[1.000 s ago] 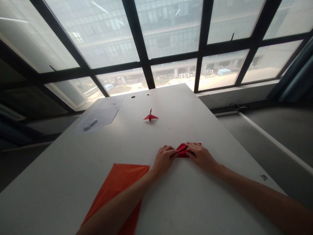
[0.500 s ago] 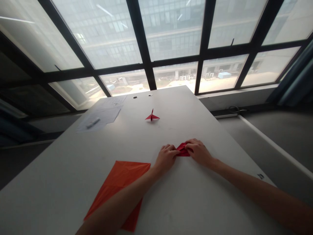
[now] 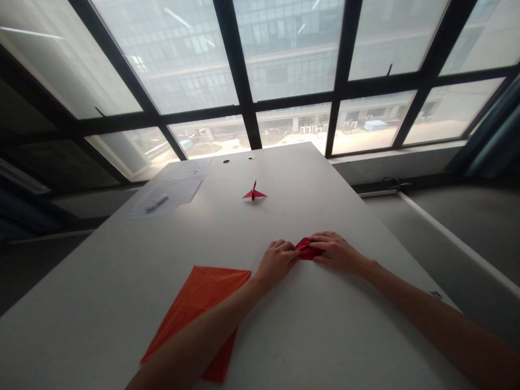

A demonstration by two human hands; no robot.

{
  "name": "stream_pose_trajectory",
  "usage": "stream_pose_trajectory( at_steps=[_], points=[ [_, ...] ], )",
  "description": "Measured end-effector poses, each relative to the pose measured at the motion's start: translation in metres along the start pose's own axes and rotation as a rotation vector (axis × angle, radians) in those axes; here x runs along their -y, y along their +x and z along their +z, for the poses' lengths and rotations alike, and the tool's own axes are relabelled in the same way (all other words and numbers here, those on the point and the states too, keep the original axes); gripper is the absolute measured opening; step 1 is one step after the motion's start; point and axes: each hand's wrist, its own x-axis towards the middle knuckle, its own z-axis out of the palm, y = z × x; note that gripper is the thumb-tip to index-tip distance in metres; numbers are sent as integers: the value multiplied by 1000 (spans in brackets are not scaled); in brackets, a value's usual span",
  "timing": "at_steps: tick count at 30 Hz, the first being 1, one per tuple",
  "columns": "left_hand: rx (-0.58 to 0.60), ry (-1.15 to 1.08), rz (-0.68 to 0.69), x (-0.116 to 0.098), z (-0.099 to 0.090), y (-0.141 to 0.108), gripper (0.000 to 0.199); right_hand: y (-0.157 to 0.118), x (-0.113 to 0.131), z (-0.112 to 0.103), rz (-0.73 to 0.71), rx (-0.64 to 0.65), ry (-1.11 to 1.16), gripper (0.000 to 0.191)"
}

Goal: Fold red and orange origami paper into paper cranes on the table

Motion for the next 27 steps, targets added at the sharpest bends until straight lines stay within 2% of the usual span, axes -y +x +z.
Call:
stream_pose_trajectory(
  at_steps=[5, 10, 15, 19, 24, 27],
  points=[
    [-36, 3, 18, 2, 3, 1, 19, -1, 2, 1, -16, -33, 4, 41],
    [-74, -68, 43, 8, 7, 0, 20, 1, 5, 1, -35, -62, -13, 31],
    [-147, -201, 6, 10, 8, -1, 21, 3, 8, 2, -9, -118, 8, 40],
    [-179, -329, -11, 7, 8, -1, 21, 4, 9, 2, -46, -93, -21, 23],
    [-219, -520, -27, 3, 5, 1, 22, 3, 6, -2, -87, -101, -99, 26],
    [-265, -604, -81, 3, 5, 1, 22, 3, 2, -3, -101, -122, -91, 27]
  ],
)
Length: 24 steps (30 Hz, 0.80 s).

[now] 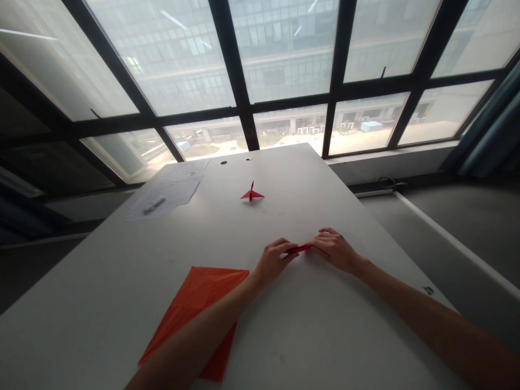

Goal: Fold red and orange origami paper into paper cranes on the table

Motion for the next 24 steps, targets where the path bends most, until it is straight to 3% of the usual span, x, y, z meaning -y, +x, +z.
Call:
stream_pose_trajectory(
  at_steps=[6, 10, 13, 17, 20, 24],
  points=[
    [-86, -250, -185, 3, 3, 1, 18, 1, 9, 3, 145, -48, 194, 27],
    [-157, -532, -327, 2, 4, 3, 51, 4, 22, 3, 386, -78, 424, 24],
    [-150, -690, -349, -1, 5, 5, 60, 7, 29, 2, 524, -92, 624, 29],
    [-75, -800, -362, -7, 5, 6, 50, 10, 38, 1, 613, -179, 744, 31],
    [0, -840, -372, -13, 5, 6, 36, 10, 45, 1, 633, -173, 799, 32],
    [17, -883, -404, -18, 4, 5, 38, 10, 50, 3, 656, -149, 845, 35]
  ],
)
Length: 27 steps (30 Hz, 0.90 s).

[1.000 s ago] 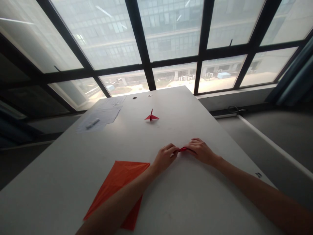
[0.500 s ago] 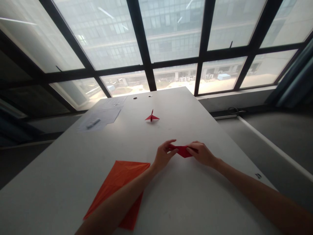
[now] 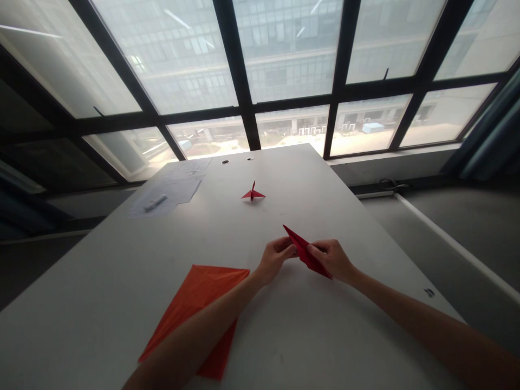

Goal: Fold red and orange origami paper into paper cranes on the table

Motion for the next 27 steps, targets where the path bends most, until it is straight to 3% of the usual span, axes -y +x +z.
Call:
stream_pose_trajectory(
  at_steps=[10, 18, 22, 27],
  points=[
    [-36, -107, -103, 5, -2, 3, 45, -4, 0, 5, -58, -37, -152, 28],
    [-74, -35, -95, 9, -4, 3, 36, -2, 0, 3, 143, 30, 91, 37],
    [-42, 51, -135, 6, -2, 2, 37, 1, 0, 3, 72, 72, 79, 34],
    [25, 152, -94, 6, 4, 0, 39, 3, -6, 4, 62, 20, 91, 30]
  ],
)
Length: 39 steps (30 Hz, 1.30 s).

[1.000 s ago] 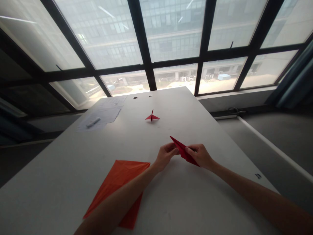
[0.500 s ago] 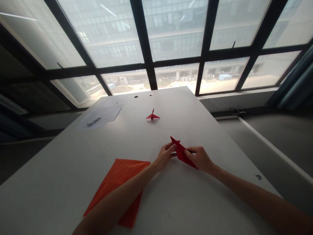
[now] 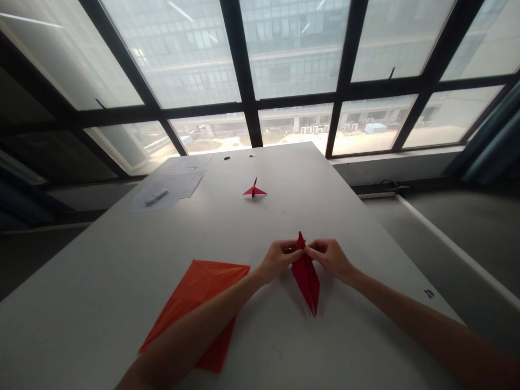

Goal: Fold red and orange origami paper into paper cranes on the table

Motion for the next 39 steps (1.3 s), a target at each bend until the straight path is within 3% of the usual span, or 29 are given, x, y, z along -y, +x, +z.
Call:
stream_pose_trajectory(
  at_steps=[16, 20, 26, 31, 34, 36, 39],
  points=[
    [-23, -152, -112, 0, 0, -2, 40, -5, 10, 3, 51, -40, 115, 27],
    [-98, -145, -66, 1, 0, 0, 45, -4, 4, 2, 87, 51, 192, 38],
    [-258, -119, 6, 7, -4, 5, 37, -4, 0, 3, 118, 120, 237, 33],
    [-206, 21, 92, 11, -3, 5, 30, -4, 0, 3, 140, 64, 275, 31],
    [-289, 184, 236, 11, -1, 3, 31, -4, 0, 2, 136, 25, 312, 33],
    [-309, 301, 311, 10, 0, 2, 20, -4, 0, 2, 132, 2, 325, 34],
    [-209, 355, 315, 6, 3, 0, 11, -4, -1, 3, 132, -1, 343, 36]
  ],
)
